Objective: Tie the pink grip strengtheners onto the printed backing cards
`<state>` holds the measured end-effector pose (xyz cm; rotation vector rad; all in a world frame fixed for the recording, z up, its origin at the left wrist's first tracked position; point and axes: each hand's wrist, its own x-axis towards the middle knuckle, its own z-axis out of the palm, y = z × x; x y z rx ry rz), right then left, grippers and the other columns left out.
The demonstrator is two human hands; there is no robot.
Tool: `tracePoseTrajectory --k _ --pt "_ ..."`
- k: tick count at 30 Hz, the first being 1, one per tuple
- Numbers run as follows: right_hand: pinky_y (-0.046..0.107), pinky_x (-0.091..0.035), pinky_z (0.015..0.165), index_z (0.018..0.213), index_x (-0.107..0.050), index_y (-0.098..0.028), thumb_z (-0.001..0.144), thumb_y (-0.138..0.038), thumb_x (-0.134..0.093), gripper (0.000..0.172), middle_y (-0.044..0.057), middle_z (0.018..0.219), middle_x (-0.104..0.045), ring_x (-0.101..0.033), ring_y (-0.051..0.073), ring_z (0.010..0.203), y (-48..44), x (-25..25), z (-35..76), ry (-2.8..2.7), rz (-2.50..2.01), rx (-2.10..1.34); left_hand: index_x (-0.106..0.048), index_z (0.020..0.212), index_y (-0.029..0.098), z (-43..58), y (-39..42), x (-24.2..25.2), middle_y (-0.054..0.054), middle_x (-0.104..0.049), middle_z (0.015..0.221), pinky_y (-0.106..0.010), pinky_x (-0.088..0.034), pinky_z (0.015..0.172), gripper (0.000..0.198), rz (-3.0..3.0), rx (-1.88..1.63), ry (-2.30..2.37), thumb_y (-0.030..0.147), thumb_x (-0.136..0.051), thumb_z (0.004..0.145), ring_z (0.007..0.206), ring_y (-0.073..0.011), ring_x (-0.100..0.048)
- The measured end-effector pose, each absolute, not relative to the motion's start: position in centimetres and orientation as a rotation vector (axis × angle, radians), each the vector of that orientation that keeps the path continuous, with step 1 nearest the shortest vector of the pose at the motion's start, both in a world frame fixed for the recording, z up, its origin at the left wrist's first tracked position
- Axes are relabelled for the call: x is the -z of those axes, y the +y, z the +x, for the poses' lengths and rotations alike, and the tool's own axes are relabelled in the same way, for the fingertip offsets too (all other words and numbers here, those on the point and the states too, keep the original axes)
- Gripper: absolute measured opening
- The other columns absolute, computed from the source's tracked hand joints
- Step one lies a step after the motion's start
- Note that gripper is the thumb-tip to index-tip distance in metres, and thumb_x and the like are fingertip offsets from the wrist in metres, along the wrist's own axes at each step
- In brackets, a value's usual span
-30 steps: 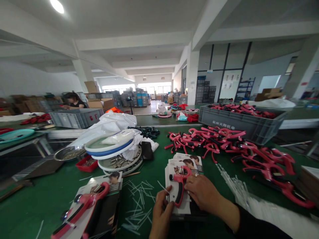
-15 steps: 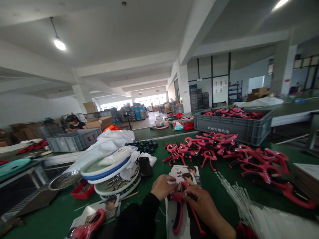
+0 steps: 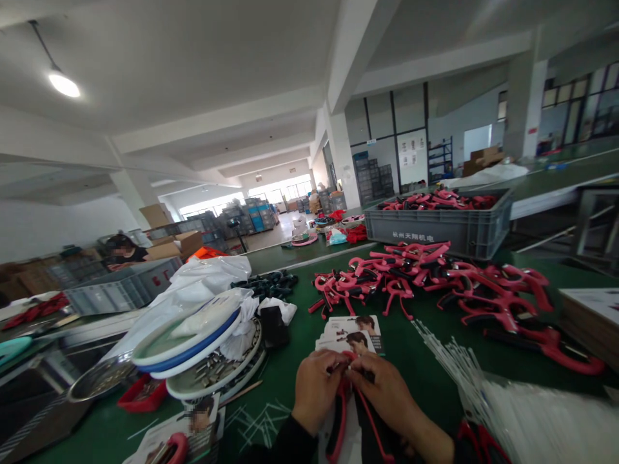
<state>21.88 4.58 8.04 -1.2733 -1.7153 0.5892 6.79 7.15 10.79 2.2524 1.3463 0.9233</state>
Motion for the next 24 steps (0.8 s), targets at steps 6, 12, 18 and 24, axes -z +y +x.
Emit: tracePoseTrajectory --k 6,12,18,24 --pt "0.03 -0.04 0.08 0.068 -0.061 -0.021 0.083 -0.036 -0.05 0.024 0.002 0.078 -0.064 -0.058 0.019 0.082 4.6 -8.2 21.7 -1.728 -1.242 -0.622 -0.071 0.082 0.027 6.6 6.8 -10.2 0.002 -0.072 0.086 -0.027 -0.044 0.076 0.028 2.382 -1.008 1.276 0.008 -0.052 0.076 0.083 -0.016 -0.062" --pt "0.028 -0.04 0.076 0.069 -0.061 -0.02 0.083 -0.036 -0.051 0.024 0.002 0.075 -0.063 -0.058 0.018 0.078 4.5 -8.3 21.7 -1.723 -1.259 -0.653 -0.07 0.082 0.025 6.2 6.7 -9.4 0.001 -0.072 0.087 -0.027 -0.047 0.075 0.026 2.379 -1.097 1.224 0.008 -0.052 0.076 0.082 -0.0155 -0.064" --pt "0.026 -0.04 0.07 0.07 -0.061 -0.02 0.083 -0.035 -0.05 0.023 0.001 0.073 -0.063 -0.058 0.017 0.073 4.6 -8.2 21.8 -1.742 -1.263 -0.643 -0.07 0.084 0.025 6.2 6.7 -9.2 0.0 -0.072 0.087 -0.027 -0.048 0.077 0.028 2.334 -1.119 1.195 0.007 -0.051 0.076 0.081 -0.0152 -0.064" --pt "0.027 -0.041 0.07 0.069 -0.062 -0.02 0.082 -0.03 -0.049 0.021 0.001 0.072 -0.064 -0.059 0.018 0.073 4.4 -8.8 21.8 -1.788 -1.264 -0.688 -0.07 0.083 0.024 6.2 6.7 -8.8 -0.001 -0.072 0.087 -0.027 -0.049 0.078 0.027 2.253 -1.159 1.191 0.007 -0.05 0.077 0.083 -0.0153 -0.064"
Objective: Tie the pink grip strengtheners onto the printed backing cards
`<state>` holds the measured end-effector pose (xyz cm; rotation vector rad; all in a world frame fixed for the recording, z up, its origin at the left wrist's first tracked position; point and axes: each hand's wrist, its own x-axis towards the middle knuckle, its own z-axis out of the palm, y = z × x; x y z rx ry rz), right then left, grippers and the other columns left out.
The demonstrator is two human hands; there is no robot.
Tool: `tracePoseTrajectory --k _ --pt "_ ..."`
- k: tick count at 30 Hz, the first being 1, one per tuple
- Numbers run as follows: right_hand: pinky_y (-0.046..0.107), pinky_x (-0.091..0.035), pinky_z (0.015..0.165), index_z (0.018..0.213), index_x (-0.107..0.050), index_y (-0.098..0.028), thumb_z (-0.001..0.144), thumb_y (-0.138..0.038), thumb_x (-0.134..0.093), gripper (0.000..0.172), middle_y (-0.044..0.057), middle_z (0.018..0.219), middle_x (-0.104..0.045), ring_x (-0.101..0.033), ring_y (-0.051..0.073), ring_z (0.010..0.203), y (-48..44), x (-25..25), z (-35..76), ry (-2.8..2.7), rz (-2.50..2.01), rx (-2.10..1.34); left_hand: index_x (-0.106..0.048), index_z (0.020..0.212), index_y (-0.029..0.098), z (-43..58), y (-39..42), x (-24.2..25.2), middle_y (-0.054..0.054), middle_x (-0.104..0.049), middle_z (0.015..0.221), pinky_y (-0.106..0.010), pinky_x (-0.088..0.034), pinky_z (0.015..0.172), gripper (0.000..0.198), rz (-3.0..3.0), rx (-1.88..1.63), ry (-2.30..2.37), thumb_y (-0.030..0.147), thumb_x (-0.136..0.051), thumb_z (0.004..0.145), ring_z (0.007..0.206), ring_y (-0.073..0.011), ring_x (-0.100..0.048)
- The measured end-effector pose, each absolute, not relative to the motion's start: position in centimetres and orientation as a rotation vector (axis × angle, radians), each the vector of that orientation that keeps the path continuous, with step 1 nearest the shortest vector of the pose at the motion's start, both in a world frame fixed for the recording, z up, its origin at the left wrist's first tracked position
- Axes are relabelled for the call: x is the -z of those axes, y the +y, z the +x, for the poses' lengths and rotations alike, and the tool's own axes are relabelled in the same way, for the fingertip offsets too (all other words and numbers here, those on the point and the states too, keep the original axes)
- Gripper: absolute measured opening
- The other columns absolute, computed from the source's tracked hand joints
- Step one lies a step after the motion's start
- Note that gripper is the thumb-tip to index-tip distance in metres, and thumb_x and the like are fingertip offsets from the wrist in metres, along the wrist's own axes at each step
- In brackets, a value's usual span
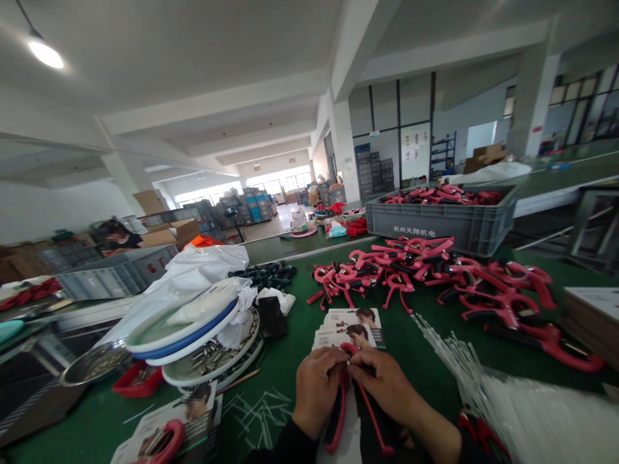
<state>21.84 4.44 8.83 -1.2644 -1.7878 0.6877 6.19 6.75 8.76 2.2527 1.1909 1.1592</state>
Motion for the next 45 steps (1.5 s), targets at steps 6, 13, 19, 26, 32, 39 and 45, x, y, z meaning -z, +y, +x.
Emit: tracePoseTrajectory --k 6,13,19,26,32,39,45 --pt "0.028 -0.041 0.073 0.062 -0.059 -0.02 0.075 -0.023 -0.05 0.016 0.002 0.07 -0.064 -0.06 0.019 0.079 5.0 -9.2 21.5 -1.787 -1.367 -0.68 -0.068 0.086 0.023 6.2 6.5 -8.7 -0.001 -0.072 0.09 -0.026 -0.048 0.081 0.026 2.22 -1.139 1.201 0.007 -0.049 0.078 0.086 -0.015 -0.064" --pt "0.024 -0.037 0.058 0.057 -0.06 -0.018 0.069 -0.022 -0.054 0.014 0.0 0.06 -0.06 -0.053 0.015 0.061 5.5 -9.0 21.4 -1.795 -1.434 -0.656 -0.065 0.095 0.022 5.4 5.5 -9.3 -0.003 -0.07 0.097 -0.027 -0.047 0.083 0.019 2.212 -1.069 1.173 0.018 -0.055 0.079 0.089 -0.0167 -0.062" --pt "0.024 -0.038 0.056 0.072 -0.064 -0.02 0.071 -0.022 -0.055 0.009 0.0 0.065 -0.06 -0.053 0.015 0.06 4.7 -8.5 21.2 -1.742 -1.412 -0.605 -0.066 0.082 0.021 6.0 5.5 -9.1 -0.006 -0.065 0.096 -0.033 -0.048 0.082 0.017 2.366 -1.242 1.265 0.014 -0.05 0.081 0.091 -0.0191 -0.059" --pt "0.028 -0.044 0.077 0.083 -0.065 -0.023 0.083 -0.021 -0.048 0.017 0.003 0.082 -0.062 -0.058 0.017 0.083 3.4 -8.4 21.1 -1.821 -1.036 -0.49 -0.066 0.076 0.02 6.3 4.2 -8.8 -0.006 -0.056 0.086 -0.032 -0.05 0.074 0.016 2.407 -1.513 1.283 0.019 -0.052 0.082 0.083 -0.0186 -0.056" --pt "0.032 -0.043 0.081 0.079 -0.064 -0.022 0.082 -0.028 -0.05 0.016 0.008 0.099 -0.062 -0.056 0.022 0.1 3.3 -9.1 20.7 -2.032 -1.344 -0.289 -0.065 0.076 0.021 6.1 3.2 -9.1 -0.004 -0.054 0.08 -0.029 -0.048 0.069 0.016 2.413 -1.645 1.264 0.017 -0.05 0.082 0.077 -0.0168 -0.054" --pt "0.029 -0.042 0.084 0.087 -0.065 -0.025 0.087 -0.028 -0.044 0.021 0.005 0.097 -0.063 -0.055 0.018 0.101 3.9 -9.2 21.5 -2.105 -1.154 -0.352 -0.061 0.103 0.021 4.4 2.2 -8.9 -0.01 -0.06 0.101 -0.037 -0.046 0.082 0.029 2.279 -1.163 1.523 0.032 -0.059 0.075 0.096 -0.0251 -0.055" --pt "0.028 -0.042 0.076 0.084 -0.063 -0.022 0.089 -0.026 -0.041 0.023 0.005 0.089 -0.062 -0.056 0.017 0.086 3.6 -9.1 21.8 -2.126 -1.042 -0.235 -0.064 0.096 0.025 4.9 1.3 -8.9 -0.008 -0.062 0.104 -0.039 -0.043 0.084 0.023 2.127 -0.909 1.707 0.033 -0.055 0.076 0.097 -0.027 -0.054"
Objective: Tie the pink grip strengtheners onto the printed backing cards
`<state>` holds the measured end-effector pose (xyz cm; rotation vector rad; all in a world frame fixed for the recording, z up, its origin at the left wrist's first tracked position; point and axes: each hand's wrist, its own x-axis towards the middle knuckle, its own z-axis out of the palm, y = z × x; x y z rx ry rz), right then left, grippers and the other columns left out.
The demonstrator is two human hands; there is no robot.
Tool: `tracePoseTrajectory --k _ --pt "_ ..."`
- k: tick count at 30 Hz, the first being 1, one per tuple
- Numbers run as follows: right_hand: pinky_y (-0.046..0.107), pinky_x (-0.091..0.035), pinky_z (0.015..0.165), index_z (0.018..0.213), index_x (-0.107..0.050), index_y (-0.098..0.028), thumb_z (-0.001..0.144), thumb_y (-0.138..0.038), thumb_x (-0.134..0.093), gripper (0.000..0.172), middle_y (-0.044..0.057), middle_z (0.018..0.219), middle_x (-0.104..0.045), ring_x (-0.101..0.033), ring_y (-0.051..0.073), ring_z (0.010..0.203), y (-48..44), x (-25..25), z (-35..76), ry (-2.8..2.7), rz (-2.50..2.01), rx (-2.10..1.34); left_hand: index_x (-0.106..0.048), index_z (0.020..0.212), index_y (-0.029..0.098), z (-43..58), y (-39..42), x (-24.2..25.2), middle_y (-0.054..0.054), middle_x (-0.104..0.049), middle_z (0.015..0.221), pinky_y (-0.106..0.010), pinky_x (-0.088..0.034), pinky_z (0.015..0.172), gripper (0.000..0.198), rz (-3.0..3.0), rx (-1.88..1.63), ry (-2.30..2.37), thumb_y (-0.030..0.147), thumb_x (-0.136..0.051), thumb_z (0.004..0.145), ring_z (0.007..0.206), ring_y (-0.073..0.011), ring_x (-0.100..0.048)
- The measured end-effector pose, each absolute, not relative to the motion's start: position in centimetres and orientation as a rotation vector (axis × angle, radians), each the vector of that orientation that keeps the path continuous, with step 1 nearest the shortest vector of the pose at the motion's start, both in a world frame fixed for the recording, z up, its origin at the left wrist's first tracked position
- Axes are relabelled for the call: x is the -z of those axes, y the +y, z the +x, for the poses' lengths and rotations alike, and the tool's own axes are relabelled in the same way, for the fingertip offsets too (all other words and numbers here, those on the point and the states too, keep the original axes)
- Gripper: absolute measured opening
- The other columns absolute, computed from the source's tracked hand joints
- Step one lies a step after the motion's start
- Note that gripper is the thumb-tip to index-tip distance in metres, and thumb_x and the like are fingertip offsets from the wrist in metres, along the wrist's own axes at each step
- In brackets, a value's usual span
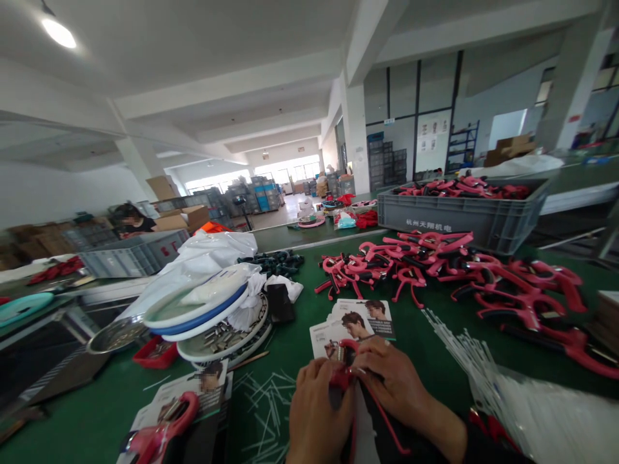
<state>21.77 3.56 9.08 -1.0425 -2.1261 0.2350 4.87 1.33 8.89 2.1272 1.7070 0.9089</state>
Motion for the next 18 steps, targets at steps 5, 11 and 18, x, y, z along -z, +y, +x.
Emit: tracePoseTrajectory --k 5,11,18 --pt "0.029 -0.039 0.075 0.081 -0.061 -0.021 0.086 -0.017 -0.041 0.021 0.004 0.088 -0.061 -0.052 0.018 0.086 1.6 -10.0 21.8 -2.384 -1.088 -0.164 -0.065 0.094 0.024 6.0 1.9 -8.3 -0.007 -0.063 0.104 -0.039 -0.041 0.087 0.021 2.025 -1.003 1.661 0.023 -0.054 0.076 0.097 -0.0254 -0.054" --pt "0.034 -0.036 0.079 0.077 -0.062 -0.019 0.083 -0.013 -0.043 0.021 0.005 0.091 -0.063 -0.051 0.021 0.093 0.5 -10.0 20.5 -2.297 -1.249 -0.189 -0.067 0.089 0.023 5.4 3.3 -8.2 -0.007 -0.06 0.112 -0.038 -0.038 0.094 0.017 1.944 -0.986 1.534 0.028 -0.057 0.076 0.107 -0.0241 -0.051" --pt "0.041 -0.029 0.077 0.08 -0.064 -0.017 0.077 -0.013 -0.049 0.016 0.006 0.088 -0.066 -0.052 0.024 0.092 1.3 -10.9 19.9 -2.488 -1.323 -0.013 -0.065 0.094 0.024 5.7 4.0 -9.2 -0.004 -0.061 0.109 -0.031 -0.038 0.092 0.022 1.919 -0.981 1.577 0.026 -0.056 0.074 0.104 -0.0204 -0.053"
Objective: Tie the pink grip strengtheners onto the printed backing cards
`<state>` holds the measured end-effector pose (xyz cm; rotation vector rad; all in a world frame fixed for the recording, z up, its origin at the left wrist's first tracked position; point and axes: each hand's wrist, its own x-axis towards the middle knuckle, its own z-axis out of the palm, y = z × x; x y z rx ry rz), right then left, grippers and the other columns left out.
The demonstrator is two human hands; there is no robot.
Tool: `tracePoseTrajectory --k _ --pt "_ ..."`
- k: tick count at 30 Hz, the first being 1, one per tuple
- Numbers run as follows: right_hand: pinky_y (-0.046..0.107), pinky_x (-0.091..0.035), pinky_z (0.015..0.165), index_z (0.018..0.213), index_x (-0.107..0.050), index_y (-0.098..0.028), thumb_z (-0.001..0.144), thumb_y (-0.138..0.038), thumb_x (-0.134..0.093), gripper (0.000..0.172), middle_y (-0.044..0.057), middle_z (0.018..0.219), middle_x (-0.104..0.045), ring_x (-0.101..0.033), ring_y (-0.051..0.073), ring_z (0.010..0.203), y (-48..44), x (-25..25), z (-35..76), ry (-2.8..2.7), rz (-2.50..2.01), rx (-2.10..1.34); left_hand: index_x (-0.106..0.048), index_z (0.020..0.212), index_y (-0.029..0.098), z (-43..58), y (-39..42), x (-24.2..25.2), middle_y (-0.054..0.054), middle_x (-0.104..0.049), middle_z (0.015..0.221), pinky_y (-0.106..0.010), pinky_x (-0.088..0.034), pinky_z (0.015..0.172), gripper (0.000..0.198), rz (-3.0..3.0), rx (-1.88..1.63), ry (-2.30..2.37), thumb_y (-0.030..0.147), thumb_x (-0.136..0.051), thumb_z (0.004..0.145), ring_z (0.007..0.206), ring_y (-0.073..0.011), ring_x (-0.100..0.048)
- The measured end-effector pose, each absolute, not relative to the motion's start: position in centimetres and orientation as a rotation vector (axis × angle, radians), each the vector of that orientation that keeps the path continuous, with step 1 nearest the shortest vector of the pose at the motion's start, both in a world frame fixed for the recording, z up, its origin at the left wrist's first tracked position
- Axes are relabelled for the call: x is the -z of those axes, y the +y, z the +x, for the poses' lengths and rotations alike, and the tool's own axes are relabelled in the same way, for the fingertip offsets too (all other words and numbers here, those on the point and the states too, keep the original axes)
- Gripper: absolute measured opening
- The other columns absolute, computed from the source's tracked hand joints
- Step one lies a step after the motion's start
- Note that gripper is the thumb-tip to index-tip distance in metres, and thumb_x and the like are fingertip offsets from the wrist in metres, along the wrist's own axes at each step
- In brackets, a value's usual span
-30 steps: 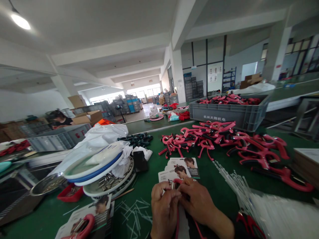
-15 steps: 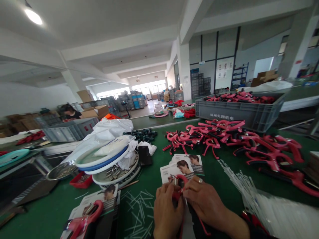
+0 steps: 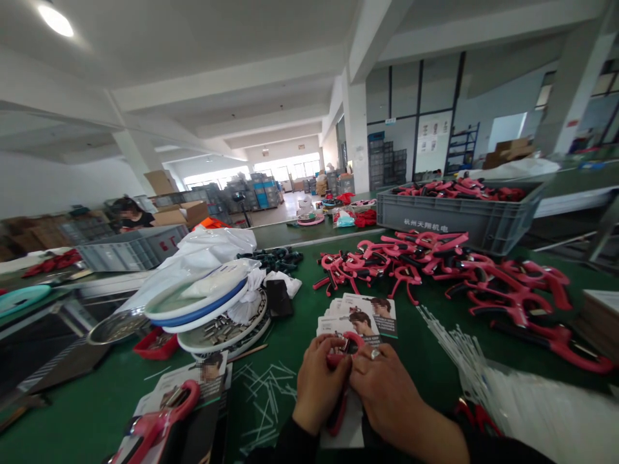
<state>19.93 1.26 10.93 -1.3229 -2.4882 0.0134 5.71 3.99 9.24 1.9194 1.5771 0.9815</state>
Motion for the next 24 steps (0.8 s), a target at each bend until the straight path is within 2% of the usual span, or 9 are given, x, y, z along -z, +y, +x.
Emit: tracePoseTrajectory --k 7,13,17,21,24 --pt "0.035 -0.028 0.078 0.082 -0.062 -0.019 0.079 -0.013 -0.047 0.017 0.004 0.088 -0.065 -0.051 0.019 0.088 1.3 -10.3 21.1 -2.351 -1.262 -0.027 -0.066 0.091 0.027 6.1 3.6 -10.0 -0.001 -0.061 0.107 -0.029 -0.04 0.089 0.019 1.932 -0.941 1.654 0.028 -0.055 0.075 0.099 -0.0192 -0.055" --pt "0.029 -0.034 0.068 0.078 -0.062 -0.019 0.079 -0.014 -0.043 0.019 0.005 0.084 -0.063 -0.053 0.017 0.076 1.7 -10.1 21.4 -2.495 -1.176 -0.053 -0.063 0.104 0.031 6.0 3.8 -9.7 -0.003 -0.054 0.117 -0.031 -0.04 0.091 0.033 1.911 -0.957 1.671 0.024 -0.058 0.073 0.106 -0.0209 -0.053" --pt "0.028 -0.036 0.064 0.079 -0.062 -0.018 0.082 -0.015 -0.041 0.022 0.005 0.082 -0.064 -0.057 0.017 0.074 2.2 -11.2 21.4 -2.601 -1.215 -0.068 -0.062 0.106 0.028 6.3 3.9 -9.5 -0.006 -0.053 0.119 -0.033 -0.042 0.089 0.032 1.913 -0.969 1.708 0.028 -0.059 0.074 0.106 -0.0231 -0.053" --pt "0.028 -0.038 0.068 0.078 -0.062 -0.019 0.08 -0.016 -0.043 0.019 0.005 0.081 -0.064 -0.057 0.017 0.077 1.8 -11.6 22.0 -2.538 -1.238 -0.132 -0.062 0.104 0.023 4.7 3.4 -9.8 -0.01 -0.051 0.118 -0.037 -0.039 0.094 0.03 1.961 -1.208 1.731 0.037 -0.053 0.08 0.114 -0.0246 -0.047" --pt "0.03 -0.039 0.076 0.089 -0.062 -0.021 0.073 -0.013 -0.045 0.025 0.005 0.09 -0.063 -0.055 0.018 0.084 0.9 -11.8 22.9 -2.475 -1.175 -0.218 -0.061 0.104 0.02 1.6 2.4 -9.6 -0.011 -0.051 0.116 -0.042 -0.033 0.098 0.036 1.865 -1.498 1.834 0.044 -0.051 0.08 0.113 -0.026 -0.045"
